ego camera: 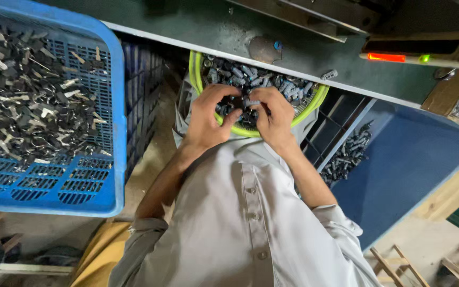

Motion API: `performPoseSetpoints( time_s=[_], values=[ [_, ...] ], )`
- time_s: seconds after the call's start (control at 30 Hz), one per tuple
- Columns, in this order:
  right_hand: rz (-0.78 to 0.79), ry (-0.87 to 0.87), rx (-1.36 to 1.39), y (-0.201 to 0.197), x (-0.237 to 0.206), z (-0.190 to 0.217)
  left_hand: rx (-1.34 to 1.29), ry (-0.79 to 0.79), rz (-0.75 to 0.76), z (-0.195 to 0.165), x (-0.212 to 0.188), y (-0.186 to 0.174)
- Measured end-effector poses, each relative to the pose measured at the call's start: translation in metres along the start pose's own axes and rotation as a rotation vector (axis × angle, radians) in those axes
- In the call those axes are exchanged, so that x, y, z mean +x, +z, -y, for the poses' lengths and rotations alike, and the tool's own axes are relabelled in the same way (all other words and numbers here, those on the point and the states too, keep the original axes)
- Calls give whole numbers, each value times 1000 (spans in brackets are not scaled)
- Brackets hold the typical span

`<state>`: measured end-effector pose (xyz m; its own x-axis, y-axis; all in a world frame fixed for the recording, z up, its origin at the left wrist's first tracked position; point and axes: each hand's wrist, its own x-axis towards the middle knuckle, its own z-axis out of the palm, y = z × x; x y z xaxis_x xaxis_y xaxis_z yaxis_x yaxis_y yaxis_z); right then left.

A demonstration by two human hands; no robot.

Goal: The person sits at a factory workbench in front of a machine and repeatedly picks small metal components from a green bowl, inspects and turns each piece in their fingers, and places sorted pieces into blue plastic bins beside them. They occasionally reach toward the machine and continue sorting from the bowl.

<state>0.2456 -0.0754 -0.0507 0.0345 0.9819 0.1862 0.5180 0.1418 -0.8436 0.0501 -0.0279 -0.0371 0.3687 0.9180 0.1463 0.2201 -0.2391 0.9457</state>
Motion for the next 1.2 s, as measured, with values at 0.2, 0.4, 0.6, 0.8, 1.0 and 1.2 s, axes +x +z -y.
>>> performPoseSetpoints(
  time_s=[0.2, 0.4, 0.6, 0.8, 1.0, 1.2],
  values=[
    [-143, 61, 282, 6, -8, 5, -156, 64, 34, -4, 13, 7],
    [-187, 371, 949, 16, -9, 4, 123, 469, -96, -5, 26, 7],
    [-218, 581, 1510, 15, 1, -10, -6, 472, -191, -47, 23, -6],
    [-341, 202, 770, -21, 64, 12, 260, 98, -216, -48, 25, -26],
    [-433, -397, -344, -49, 164, -9, -644, -130, -41, -12, 7, -11],
    [-356, -390, -352, -48, 177, -10, -892, -205, -105, 4, -7, -6]
  ],
)
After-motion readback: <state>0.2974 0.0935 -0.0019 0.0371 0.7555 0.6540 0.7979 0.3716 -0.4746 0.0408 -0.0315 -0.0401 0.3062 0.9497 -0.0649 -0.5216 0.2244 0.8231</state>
